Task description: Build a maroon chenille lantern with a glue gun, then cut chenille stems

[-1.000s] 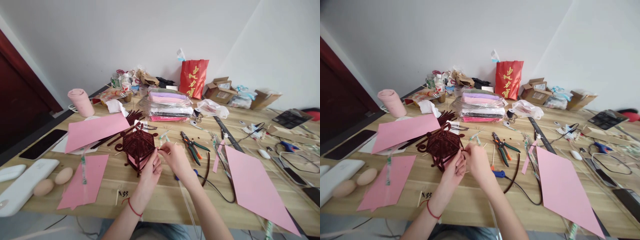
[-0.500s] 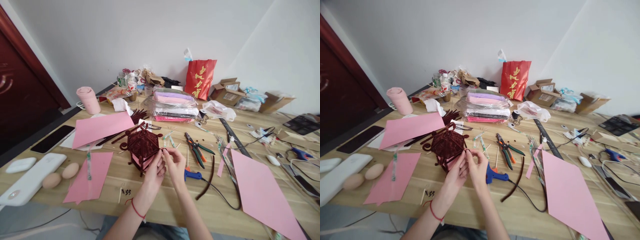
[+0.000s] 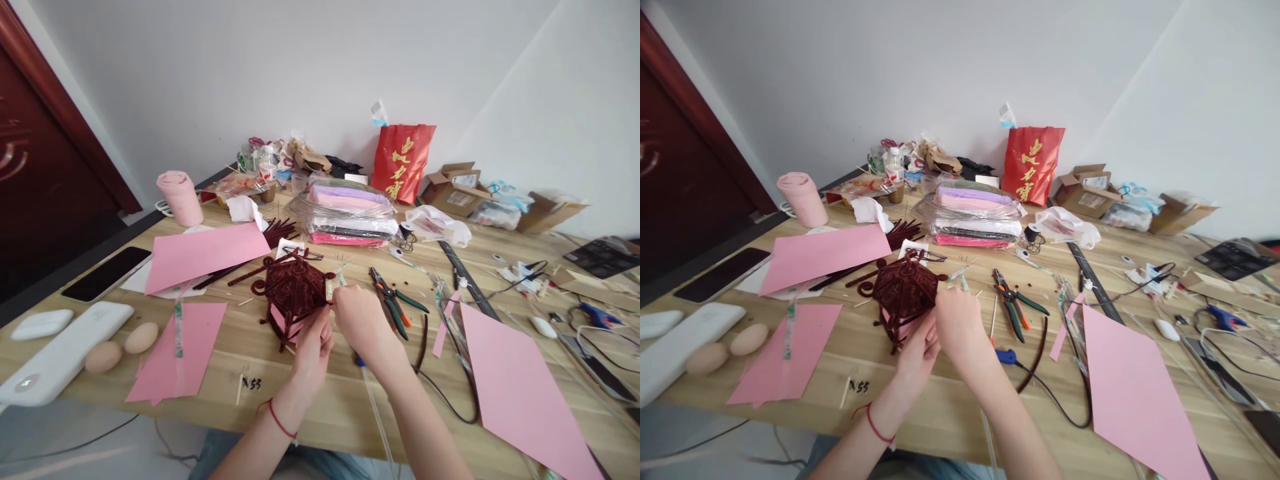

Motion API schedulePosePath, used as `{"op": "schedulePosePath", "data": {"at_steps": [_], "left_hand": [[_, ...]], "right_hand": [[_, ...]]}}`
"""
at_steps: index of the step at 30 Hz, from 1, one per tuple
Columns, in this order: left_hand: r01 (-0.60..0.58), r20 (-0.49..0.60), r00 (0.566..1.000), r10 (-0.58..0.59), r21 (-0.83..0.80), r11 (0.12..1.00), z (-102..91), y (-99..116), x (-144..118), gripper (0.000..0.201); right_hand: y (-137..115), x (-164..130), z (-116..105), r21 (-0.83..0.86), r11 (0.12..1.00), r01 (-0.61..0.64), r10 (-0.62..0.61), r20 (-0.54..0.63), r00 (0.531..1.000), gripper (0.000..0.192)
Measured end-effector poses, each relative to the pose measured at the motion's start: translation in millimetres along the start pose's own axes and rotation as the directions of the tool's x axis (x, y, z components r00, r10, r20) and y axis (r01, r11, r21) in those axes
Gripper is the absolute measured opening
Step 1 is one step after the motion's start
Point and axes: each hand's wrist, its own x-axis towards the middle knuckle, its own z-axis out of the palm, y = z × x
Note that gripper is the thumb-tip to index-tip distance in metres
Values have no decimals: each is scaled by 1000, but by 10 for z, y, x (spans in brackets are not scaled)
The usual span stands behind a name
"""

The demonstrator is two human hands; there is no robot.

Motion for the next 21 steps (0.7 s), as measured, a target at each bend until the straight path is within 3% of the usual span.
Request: {"op": "schedulePosePath", "data": {"at_steps": [2,4,6,8,10,12,15,21], "left_hand": [[8,8,1000,-8,-8,1000,-7,52,13,56],[24,23,999,-24,-12,1000,-22,101,34,54],[40,41,998,-40,-15,999,-39,127,60,51],[53,63,997,-52,-20,998,-53,126,85,51],[63,86,994,-61,-21,998,-64,103,94,52],[62,95,994,-60,-15,998,-74,75,73,52],[30,70,997,-30,10,1000,-94,57,-13,43],[-36,39,999,33,94,995,-141,143,-144,48]], "right_hand": [[51,-34,107,60,998,3,-1,-37,999,20],[131,-75,316,303,952,32,19,-166,986,14],[192,-106,591,648,749,135,123,-337,933,10],[206,-114,866,828,498,258,231,-413,881,15],[180,-98,1081,859,419,292,291,-432,853,21],[146,-63,1206,855,432,285,320,-441,839,26],[154,-11,1227,832,488,264,324,-454,830,31],[341,38,869,621,756,205,113,-433,894,18]]}}
